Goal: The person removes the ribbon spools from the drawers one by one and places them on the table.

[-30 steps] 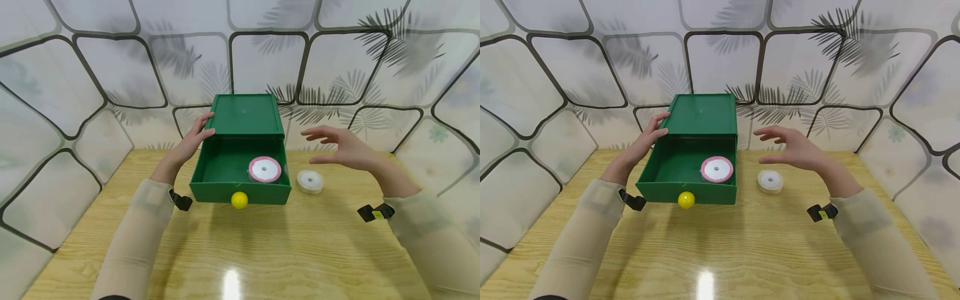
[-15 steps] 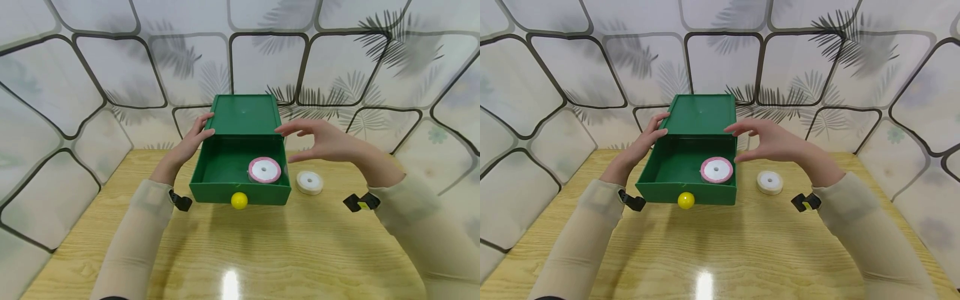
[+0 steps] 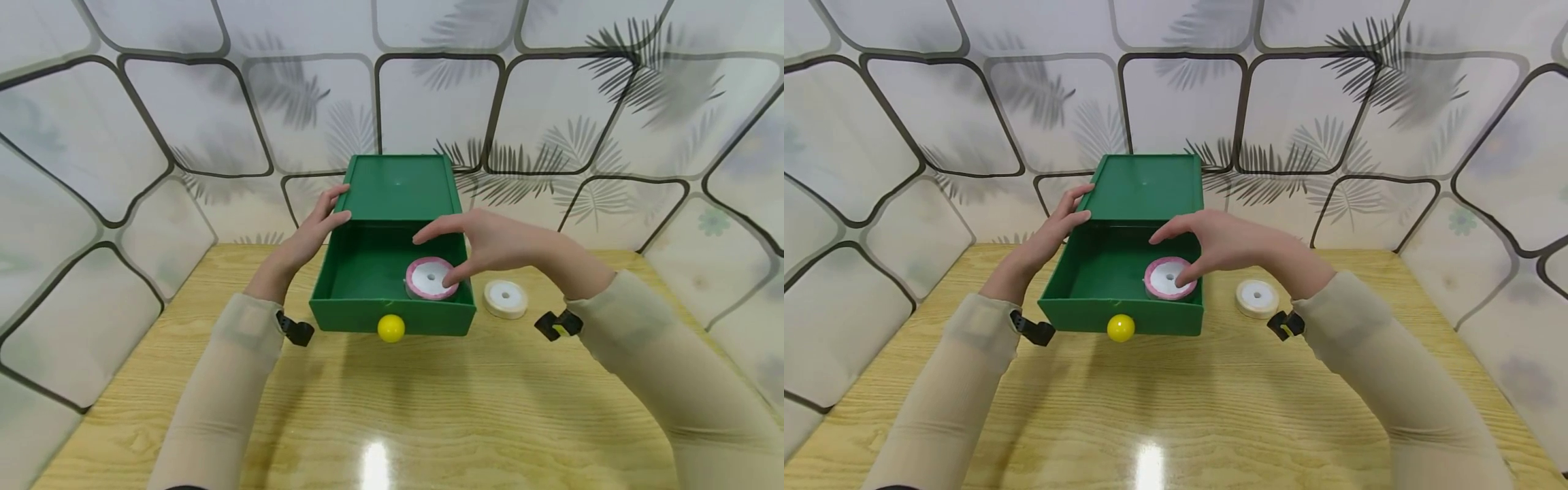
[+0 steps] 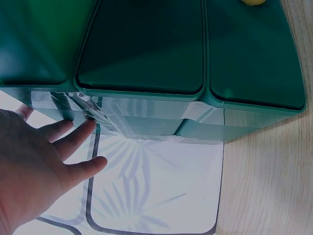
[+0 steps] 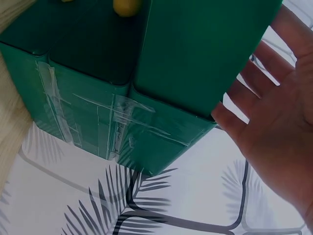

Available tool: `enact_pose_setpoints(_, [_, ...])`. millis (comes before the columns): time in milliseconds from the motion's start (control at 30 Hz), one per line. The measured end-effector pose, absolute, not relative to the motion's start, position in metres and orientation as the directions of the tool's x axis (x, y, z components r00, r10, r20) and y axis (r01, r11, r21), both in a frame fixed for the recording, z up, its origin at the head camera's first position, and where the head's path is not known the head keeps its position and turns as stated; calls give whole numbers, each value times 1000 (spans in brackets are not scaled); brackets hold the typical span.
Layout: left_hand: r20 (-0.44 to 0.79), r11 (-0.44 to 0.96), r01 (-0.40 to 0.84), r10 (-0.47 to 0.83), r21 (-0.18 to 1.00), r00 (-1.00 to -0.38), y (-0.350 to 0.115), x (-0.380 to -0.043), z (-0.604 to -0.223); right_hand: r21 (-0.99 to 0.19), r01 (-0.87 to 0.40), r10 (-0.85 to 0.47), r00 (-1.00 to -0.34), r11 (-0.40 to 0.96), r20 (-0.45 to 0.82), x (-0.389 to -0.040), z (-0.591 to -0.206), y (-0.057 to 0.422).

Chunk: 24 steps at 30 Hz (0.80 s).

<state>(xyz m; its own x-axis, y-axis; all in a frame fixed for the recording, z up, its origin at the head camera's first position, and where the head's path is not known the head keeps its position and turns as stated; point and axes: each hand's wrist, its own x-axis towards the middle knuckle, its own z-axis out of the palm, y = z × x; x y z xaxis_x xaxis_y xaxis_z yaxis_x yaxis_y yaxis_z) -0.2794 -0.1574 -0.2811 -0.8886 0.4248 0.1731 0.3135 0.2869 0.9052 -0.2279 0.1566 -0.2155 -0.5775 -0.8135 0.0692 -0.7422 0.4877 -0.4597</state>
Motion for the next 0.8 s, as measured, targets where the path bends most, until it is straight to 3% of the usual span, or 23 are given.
enact_pose_setpoints(500, [178, 289, 320, 427, 902, -887, -158, -277, -280, -387, -711, -805, -566, 586, -178, -231, -212, 137])
enact_pose_setpoints(800, [179, 284, 321, 429, 903, -885, -157, -276, -280, -358, -719, -802, -554, 596, -224, -232, -216, 128])
